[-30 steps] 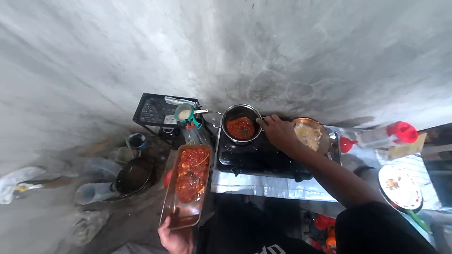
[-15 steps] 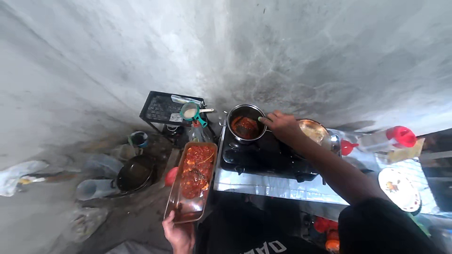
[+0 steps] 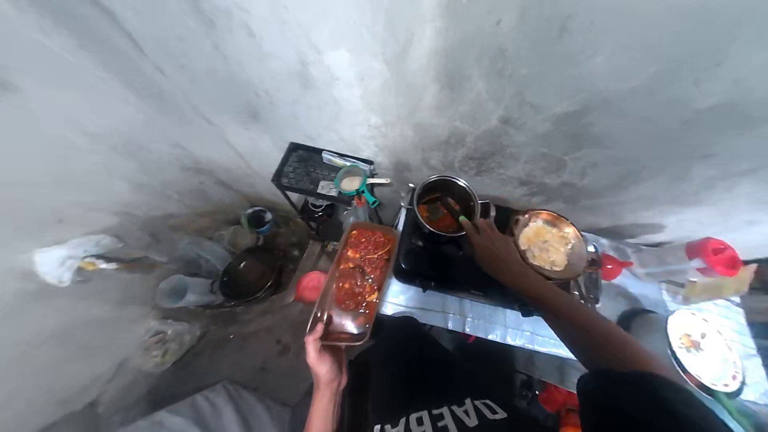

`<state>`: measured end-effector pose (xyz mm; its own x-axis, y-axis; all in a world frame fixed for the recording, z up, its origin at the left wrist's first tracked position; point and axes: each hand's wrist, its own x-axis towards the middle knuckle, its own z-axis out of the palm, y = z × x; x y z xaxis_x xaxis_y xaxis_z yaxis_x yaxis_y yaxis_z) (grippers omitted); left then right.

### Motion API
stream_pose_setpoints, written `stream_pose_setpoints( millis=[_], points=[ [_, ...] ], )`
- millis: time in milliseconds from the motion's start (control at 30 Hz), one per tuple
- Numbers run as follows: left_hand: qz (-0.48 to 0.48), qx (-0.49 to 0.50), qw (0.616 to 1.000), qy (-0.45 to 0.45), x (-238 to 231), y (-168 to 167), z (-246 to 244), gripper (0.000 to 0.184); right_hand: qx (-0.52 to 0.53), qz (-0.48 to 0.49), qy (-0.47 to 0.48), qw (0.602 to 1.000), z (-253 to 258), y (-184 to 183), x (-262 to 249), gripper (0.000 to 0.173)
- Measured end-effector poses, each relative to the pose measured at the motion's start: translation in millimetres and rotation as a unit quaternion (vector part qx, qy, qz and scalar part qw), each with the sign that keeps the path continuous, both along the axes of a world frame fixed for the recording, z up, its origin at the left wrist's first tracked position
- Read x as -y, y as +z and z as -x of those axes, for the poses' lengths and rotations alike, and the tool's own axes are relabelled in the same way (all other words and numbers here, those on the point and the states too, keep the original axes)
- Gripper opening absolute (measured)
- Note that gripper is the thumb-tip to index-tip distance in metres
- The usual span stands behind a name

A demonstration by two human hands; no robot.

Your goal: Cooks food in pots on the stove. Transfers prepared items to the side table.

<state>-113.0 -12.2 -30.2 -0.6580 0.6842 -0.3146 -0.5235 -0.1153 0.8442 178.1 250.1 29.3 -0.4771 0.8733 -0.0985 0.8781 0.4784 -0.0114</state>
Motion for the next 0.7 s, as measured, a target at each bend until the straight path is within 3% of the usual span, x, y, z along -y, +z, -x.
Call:
stream_pose_setpoints(
  millis=[67,300,467,567,667,700],
  points=[
    [-0.009,0.003,1.000,-0.016,-7,4,2,0.038,-0.020,0.054,-0.034,0.998,0,-11,18,0.073],
    [-0.051,-0.012,0.989,-0.140,-31,30,-5,0.038,-0.205,0.063,-0.150,0.965,-31,-11,61,0.069],
    [-0.076,-0.001,0.950,-0.302,-52,56,-25,0.033,-0.372,-0.069,-0.343,0.860,-65,-30,154,0.045],
    [-0.098,-0.017,0.895,-0.435,-70,66,-53,0.032,-0.387,-0.064,-0.484,0.782,-84,-47,233,0.037],
    [-0.176,0.046,0.760,-0.624,-93,44,-97,0.033,-0.379,-0.061,-0.554,0.739,-101,-59,315,0.031],
    [-0.167,0.043,0.735,-0.656,-92,50,-124,0.033,-0.373,-0.066,-0.578,0.723,-105,-62,341,0.031]
  ],
)
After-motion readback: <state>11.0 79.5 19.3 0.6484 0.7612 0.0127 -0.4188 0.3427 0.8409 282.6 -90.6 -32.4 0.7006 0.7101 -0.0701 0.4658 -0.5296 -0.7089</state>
